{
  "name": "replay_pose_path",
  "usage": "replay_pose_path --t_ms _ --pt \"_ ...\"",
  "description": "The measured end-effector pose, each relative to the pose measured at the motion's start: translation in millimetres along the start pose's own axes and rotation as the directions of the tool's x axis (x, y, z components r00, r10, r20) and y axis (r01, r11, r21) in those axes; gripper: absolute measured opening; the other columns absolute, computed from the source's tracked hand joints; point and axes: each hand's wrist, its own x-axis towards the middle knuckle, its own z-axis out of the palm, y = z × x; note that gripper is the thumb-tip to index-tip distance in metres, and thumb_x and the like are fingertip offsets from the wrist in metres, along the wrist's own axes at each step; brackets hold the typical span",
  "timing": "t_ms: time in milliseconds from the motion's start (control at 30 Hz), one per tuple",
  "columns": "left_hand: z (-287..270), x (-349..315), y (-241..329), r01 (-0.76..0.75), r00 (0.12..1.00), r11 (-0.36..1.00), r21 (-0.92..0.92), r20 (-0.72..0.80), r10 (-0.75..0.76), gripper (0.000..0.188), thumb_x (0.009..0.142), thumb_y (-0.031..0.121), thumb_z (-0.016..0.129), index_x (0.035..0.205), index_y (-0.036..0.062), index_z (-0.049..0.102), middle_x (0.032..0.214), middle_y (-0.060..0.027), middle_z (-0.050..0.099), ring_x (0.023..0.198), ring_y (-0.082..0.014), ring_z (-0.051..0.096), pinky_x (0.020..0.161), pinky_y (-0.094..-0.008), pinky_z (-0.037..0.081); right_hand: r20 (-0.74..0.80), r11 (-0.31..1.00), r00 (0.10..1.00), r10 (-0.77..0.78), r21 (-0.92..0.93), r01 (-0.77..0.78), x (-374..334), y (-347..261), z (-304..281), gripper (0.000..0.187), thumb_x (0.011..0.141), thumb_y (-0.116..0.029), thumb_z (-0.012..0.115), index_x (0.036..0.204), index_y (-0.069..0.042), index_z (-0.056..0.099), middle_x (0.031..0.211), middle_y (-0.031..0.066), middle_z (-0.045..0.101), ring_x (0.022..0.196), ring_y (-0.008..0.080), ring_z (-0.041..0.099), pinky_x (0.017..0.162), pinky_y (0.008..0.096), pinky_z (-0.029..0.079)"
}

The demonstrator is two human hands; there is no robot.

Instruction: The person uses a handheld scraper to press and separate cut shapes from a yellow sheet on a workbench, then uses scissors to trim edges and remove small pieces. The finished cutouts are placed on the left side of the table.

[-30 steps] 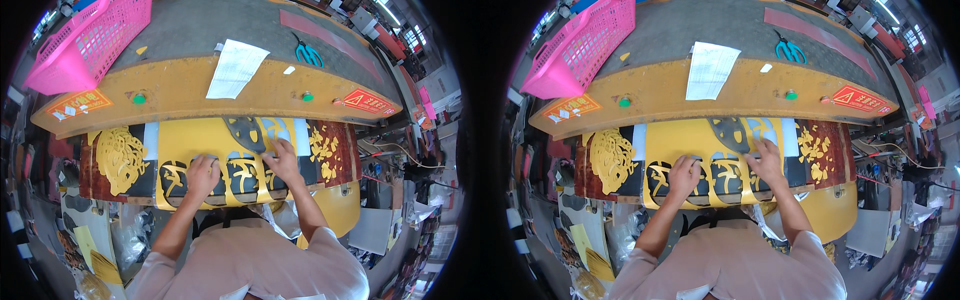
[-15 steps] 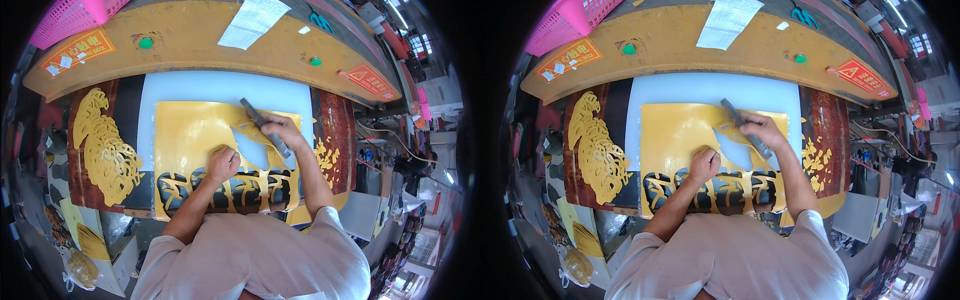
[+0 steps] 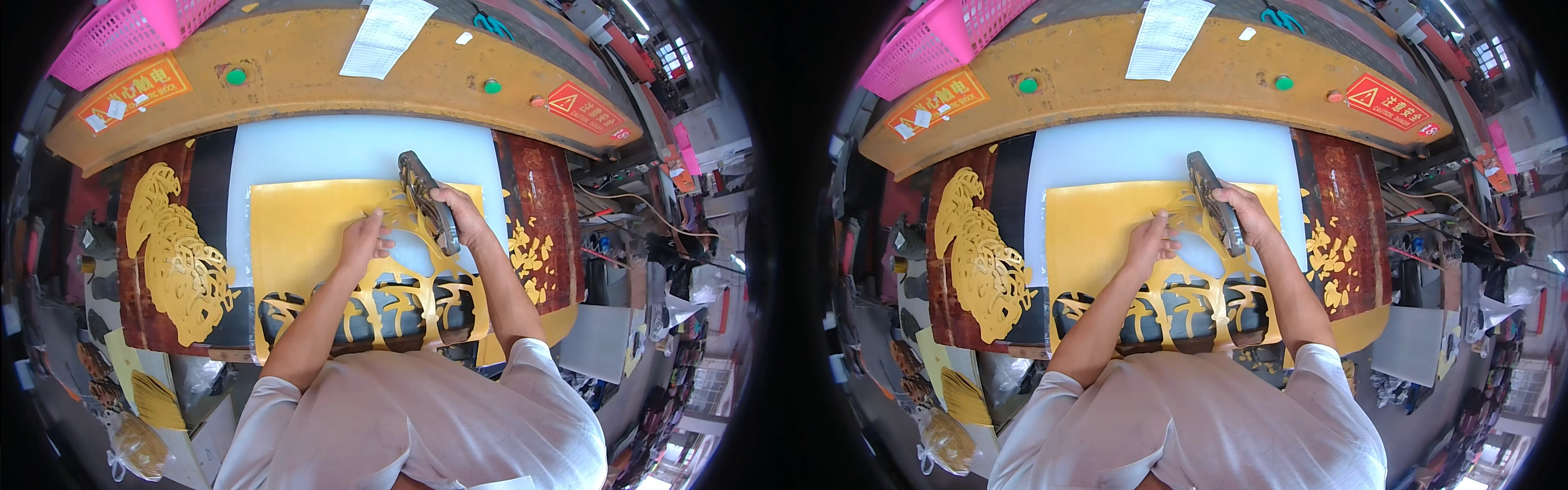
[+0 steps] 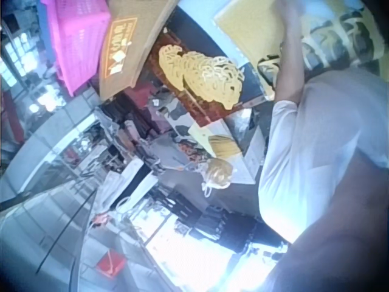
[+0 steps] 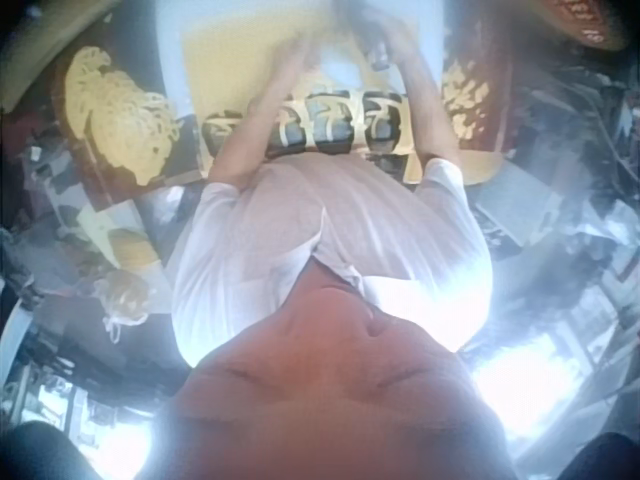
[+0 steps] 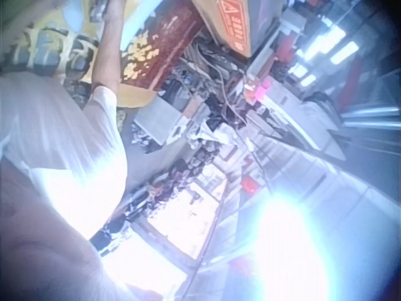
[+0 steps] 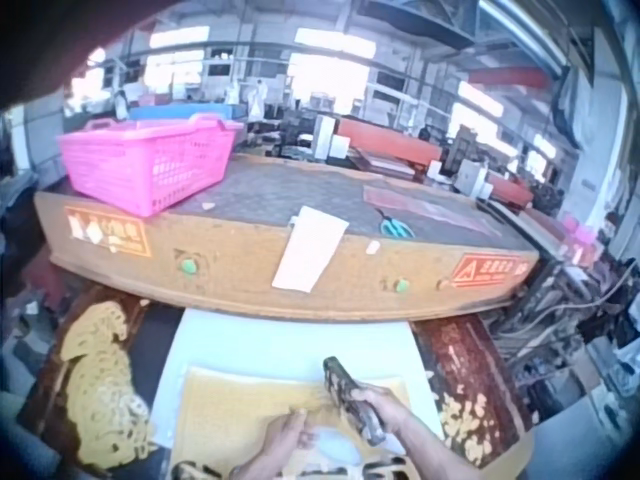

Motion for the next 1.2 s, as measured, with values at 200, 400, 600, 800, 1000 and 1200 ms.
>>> replay_pose_path --t_ms 200,400,600,800,1000,1200 --pt "-0.6 17.5 4.4 0.06 0.998 0.975 -0.214 0.045 -0.052 0.061 0.108 0.039 0.064 0.14 -0.0118 0.054 0.13 -0.026 0.067 0.121 -0.0334 0.072 0.095 -0.0416 0.064 -0.145 0.971 0.987 -0.069 0.218 0.1 -8.2 -2.1 -36.4 0.064 0.09 -0.038 0.076 0.143 -0.005 0.063 0.107 0.0112 0.072 0.081 0.0202 0.069 0.069 0.0348 0.058" --pt "5.6 24.8 -3.2 0.017 1.0 0.991 -0.129 -0.016 -0.019 0.046 0.107 0.027 0.067 0.131 -0.0117 0.061 0.116 -0.0225 0.072 0.106 -0.0319 0.077 0.086 -0.0388 0.067 -0.368 0.909 0.896 -0.247 0.233 0.347 -53.6 -50.6 -89.0 0.064 0.09 -0.044 0.075 0.137 -0.001 0.062 0.111 0.0162 0.073 0.089 0.028 0.074 0.074 0.0423 0.062" --pt "10.7 21.1 -4.2 -0.013 0.999 0.999 -0.031 -0.053 0.011 0.038 0.106 0.023 0.063 0.127 -0.009 0.064 0.107 -0.0195 0.073 0.094 -0.0262 0.078 0.082 -0.0371 0.067 -0.222 0.273 0.884 -0.412 0.895 0.352 -120.0 -5.4 -113.3 0.08 0.086 -0.054 0.074 0.153 -0.014 0.054 0.152 0.0224 0.053 0.137 0.0499 0.049 0.107 0.0598 0.052" --pt "-6.9 -18.0 24.7 0.083 0.994 0.99 0.111 0.056 -0.089 0.043 0.106 0.028 0.064 0.13 -0.0067 0.065 0.113 -0.0233 0.074 0.093 -0.027 0.077 0.082 -0.0378 0.064 -0.348 -0.236 0.935 -0.061 0.916 0.325 -112.5 76.4 -144.5 0.085 0.083 -0.056 0.068 0.15 -0.004 0.053 0.146 0.0258 0.052 0.13 0.0506 0.048 0.104 0.0599 0.053" --pt "-76.6 -41.5 33.1 -0.362 0.68 0.174 0.916 0.132 0.721 0.045 0.1 0.029 0.068 0.136 0.0013 0.064 0.131 -0.0192 0.07 0.117 -0.0452 0.066 0.102 -0.0494 0.053 -0.422 0.347 0.906 -0.033 0.846 0.406 -139.0 89.8 -154.4 0.078 0.09 -0.056 0.069 0.147 -0.005 0.056 0.14 0.0247 0.06 0.122 0.0456 0.06 0.097 0.0572 0.058" --pt "-125.6 24.9 47.4 -0.133 0.687 -0.185 0.974 0.225 0.691 0.06 0.101 0.039 0.065 0.15 0.0058 0.058 0.16 -0.0185 0.05 0.153 -0.0391 0.04 0.127 -0.0547 0.027 -0.564 0.944 0.803 -0.193 0.117 0.309 -130.6 46.0 -130.7 0.054 0.098 -0.039 0.07 0.139 -0.004 0.062 0.112 0.0125 0.074 0.087 0.0246 0.075 0.069 0.0375 0.063"
